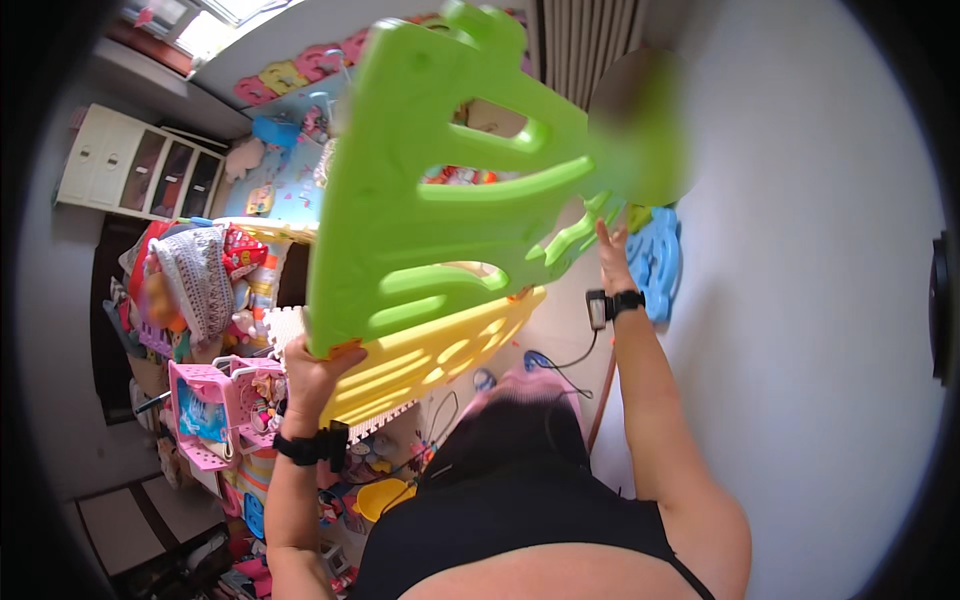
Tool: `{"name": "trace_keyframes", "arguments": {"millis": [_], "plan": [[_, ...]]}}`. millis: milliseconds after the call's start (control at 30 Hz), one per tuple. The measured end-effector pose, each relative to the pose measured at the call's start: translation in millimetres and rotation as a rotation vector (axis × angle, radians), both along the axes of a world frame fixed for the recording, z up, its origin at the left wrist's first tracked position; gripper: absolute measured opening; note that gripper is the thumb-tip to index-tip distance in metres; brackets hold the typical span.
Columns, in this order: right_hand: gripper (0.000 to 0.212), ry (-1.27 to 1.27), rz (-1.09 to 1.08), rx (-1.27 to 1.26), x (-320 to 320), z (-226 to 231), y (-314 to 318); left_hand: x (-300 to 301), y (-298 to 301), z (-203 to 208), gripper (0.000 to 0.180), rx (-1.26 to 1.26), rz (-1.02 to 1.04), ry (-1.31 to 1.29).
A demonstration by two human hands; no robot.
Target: The person assembles a plastic playpen by connecting multiple colorful interlocking panels. They pick up panels from the floor, align the connectors, and secure them together to form a play area.
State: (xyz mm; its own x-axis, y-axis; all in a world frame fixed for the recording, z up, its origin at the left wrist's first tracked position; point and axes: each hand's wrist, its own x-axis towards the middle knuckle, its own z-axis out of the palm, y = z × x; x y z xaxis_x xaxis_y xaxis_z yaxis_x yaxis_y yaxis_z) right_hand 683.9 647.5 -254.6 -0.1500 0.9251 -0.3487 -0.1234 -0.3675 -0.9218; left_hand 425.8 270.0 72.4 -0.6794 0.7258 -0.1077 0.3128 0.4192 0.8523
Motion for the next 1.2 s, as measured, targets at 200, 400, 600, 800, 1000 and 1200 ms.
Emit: {"name": "trace_keyframes", "arguments": {"millis": [200, 400, 600, 800, 1000, 1200], "plan": [[0.068, 0.401, 0.267, -0.063, 20.7, -2.1, 17.4, -64.1, -47.5, -7.3, 0.027, 0.061, 0.028, -0.166], [0.038, -0.197, 0.387, 0.72, 36.3, 118.3, -12.1, -118.6, -81.2, -103.8, 0.036, -0.09, 0.094, -0.217], [0.024, 0.325, 0.304, 0.165, 7.9, 252.7, -75.7, -133.8, -109.2, -176.4, 0.073, -0.312, -0.043, -0.306], [0.029, -0.187, 0.5, 0.477, -70.7, 260.1, -183.2, -130.7, -106.8, -146.9, 0.087, -0.181, 0.321, 0.595], [0.031, -0.09, 0.546, 0.303, -109.3, 273.5, -217.6, -122.0, -113.5, -137.8, 0.073, -0.152, 0.165, 0.614], [0.012, 0.068, 0.484, 0.362, -76.3, 322.0, -173.9, -157.3, -170.8, -251.8, 0.054, -0.145, 0.549, 0.39]]}}
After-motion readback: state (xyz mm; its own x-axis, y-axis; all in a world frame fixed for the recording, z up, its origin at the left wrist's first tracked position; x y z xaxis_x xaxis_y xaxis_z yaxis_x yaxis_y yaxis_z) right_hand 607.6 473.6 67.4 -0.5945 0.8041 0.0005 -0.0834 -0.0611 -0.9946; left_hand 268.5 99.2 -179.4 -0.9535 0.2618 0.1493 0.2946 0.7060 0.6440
